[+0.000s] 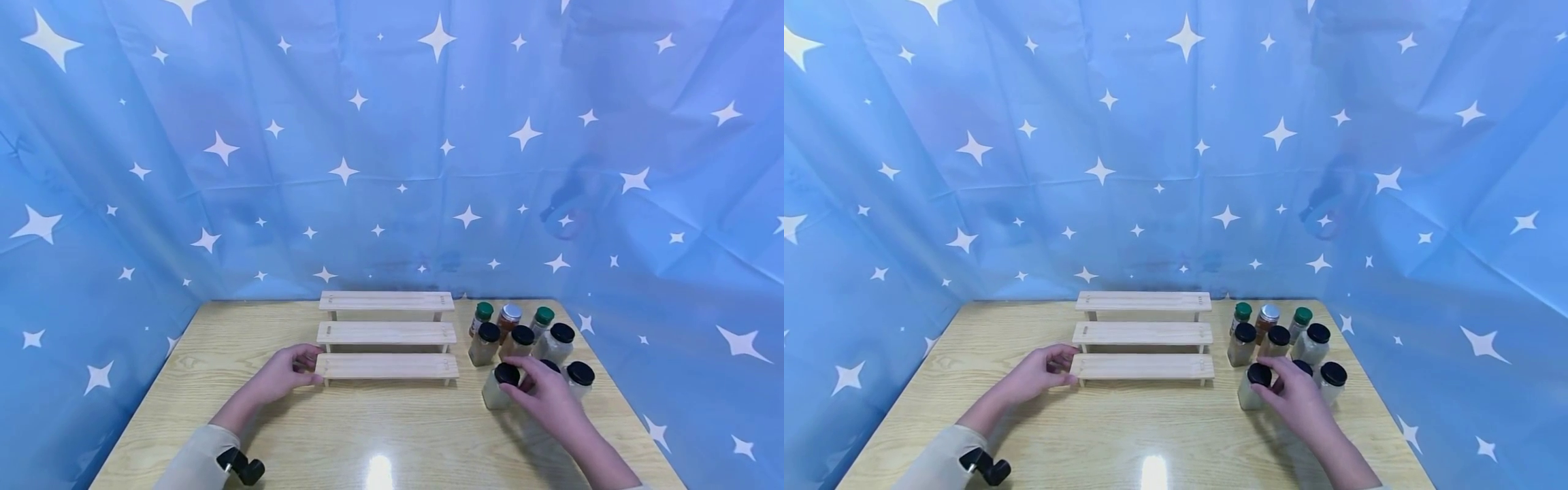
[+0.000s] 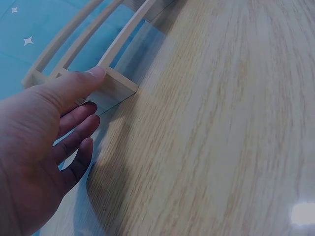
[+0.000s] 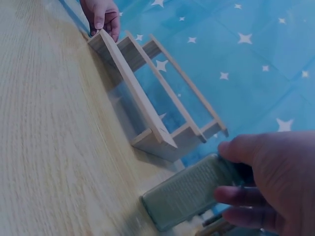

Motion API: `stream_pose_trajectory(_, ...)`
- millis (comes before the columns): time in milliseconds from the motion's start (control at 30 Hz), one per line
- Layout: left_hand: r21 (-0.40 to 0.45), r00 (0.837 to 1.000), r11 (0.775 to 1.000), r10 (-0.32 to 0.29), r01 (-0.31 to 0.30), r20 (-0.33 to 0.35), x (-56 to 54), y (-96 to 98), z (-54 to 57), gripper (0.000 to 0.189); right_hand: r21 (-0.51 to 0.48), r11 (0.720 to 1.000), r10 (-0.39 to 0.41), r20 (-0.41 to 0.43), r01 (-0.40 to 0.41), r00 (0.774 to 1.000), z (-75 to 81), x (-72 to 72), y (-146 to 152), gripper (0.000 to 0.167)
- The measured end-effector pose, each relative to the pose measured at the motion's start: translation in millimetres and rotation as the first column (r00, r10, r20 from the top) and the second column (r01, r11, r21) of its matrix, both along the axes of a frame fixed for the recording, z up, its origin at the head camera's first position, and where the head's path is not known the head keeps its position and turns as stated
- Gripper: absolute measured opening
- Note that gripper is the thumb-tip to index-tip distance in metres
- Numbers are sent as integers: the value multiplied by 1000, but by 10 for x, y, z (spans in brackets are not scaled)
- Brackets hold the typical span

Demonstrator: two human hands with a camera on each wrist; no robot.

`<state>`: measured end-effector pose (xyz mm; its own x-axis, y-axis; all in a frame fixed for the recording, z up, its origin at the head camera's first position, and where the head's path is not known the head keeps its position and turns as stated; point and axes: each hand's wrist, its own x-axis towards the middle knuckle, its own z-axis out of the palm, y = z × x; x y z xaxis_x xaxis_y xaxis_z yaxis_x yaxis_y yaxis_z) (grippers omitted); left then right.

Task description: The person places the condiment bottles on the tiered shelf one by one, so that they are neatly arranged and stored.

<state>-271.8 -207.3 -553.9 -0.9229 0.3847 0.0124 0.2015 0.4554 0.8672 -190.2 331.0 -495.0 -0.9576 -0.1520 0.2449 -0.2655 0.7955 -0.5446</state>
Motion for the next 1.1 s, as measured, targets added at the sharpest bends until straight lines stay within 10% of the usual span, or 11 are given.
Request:
stream_pose_trajectory(700,-5,1000,1000,-5,5,4,-22,3,-13,56,-67,997,-39,50,42,998,-80,7,-45,49)
stream_pose_trajectory(1100,-15,1000,1000,-7,7,16,-26,-3,-11,57,-120,992,-37,-77,28,996,-19,-20,-123,48)
